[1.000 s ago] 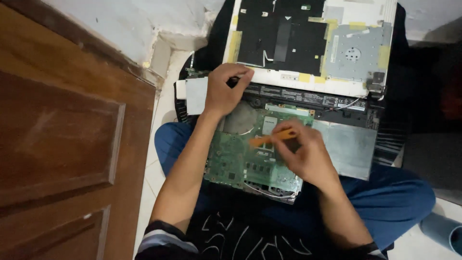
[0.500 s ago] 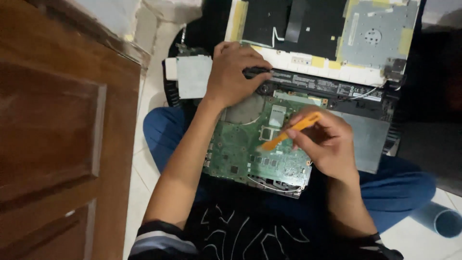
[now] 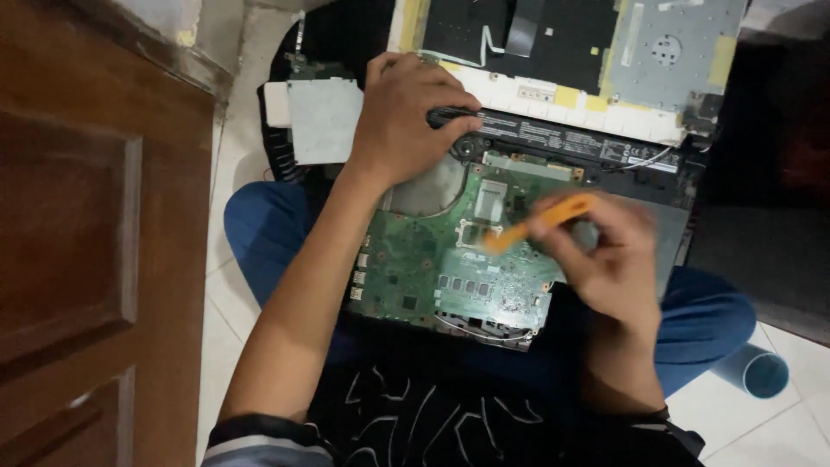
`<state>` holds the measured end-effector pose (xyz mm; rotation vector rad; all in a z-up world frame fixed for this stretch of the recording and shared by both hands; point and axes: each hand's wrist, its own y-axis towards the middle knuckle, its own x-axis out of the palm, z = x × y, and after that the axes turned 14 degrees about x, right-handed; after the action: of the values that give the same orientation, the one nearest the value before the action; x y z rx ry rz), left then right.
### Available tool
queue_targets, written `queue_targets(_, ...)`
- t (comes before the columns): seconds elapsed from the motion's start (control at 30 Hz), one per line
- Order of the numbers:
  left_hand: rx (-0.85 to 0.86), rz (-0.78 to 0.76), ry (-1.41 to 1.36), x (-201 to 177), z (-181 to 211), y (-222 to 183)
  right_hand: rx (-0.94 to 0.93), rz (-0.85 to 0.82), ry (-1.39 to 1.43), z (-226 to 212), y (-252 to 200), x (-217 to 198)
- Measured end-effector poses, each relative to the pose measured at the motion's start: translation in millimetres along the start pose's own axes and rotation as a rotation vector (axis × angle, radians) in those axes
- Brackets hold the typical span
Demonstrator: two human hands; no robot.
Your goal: Cleaning the internal components and chassis of a laptop using a small brush to remove dust.
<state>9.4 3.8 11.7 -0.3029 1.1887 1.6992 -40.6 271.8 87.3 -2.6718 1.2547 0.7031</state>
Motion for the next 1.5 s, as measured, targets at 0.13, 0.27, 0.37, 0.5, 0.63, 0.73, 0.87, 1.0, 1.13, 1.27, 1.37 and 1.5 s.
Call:
queue_targets(0.13,0.017,-0.028,0.012,1.3,-1.1,-1.3,0.059,-0.191,-0.028,-2.9,1.3,-15.0)
queue_targets(0.27,0.044,-0.042,0.003,2.3,-3.4,-5.9,0.013,-0.439,0.139,9.9,0.3,-41.2)
queue_targets(0.37,0.017,-0.054,-0.025,2.1,-2.2,-6.7,0.052,-0.390,-0.103,4.6,0.3,-37.2)
queue_targets(0.5,0.031,-0.039,0.000,0.5,-0.6,-3.2,0.016,-0.189,-0.031,2.6,0.9,-38.8)
queue_targets(0.63,0.028,-0.064,-0.005,-0.3,1.2,-3.5,0.027,-0.459,-0.025,-6.7,1.0,-40.3)
queue_targets(0.73,0.035,-0.069,0.001,-3.1,2.5,-3.2,-0.011,-0.441,-0.029,-5.5,-0.2,-48.2)
queue_targets(0.87,0.065,-0.056,0.027,-4.4,2.0,-0.9,-0.007,-0.803,0.067,-16.4,7.0,-53.4)
queue_targets(1.0,0.025,-0.072,0.009,-5.1,4.2,-0.3,0.019,-0.473,-0.020,3.7,-2.4,-64.1)
queue_targets(1.13,0.037,-0.088,0.008,-4.7,4.4,-1.6,0.012,-0.709,0.062,-7.0,3.3,-68.6)
queue_targets(1.27,0.017,-0.051,-0.011,-6.4,7.7,0.3,0.007,-0.392,-0.020,17.2,-0.8,-70.4)
queue_targets(1.37,0.016,-0.066,-0.010,-7.7,10.1,2.4,0.163,-0.185,0.003,11.3,-9.0,-78.4)
queue_targets(1.5,0.007,-0.062,0.012,-7.2,9.1,3.8,-0.002,-0.467,-0.010,11.9,-0.5,-70.4)
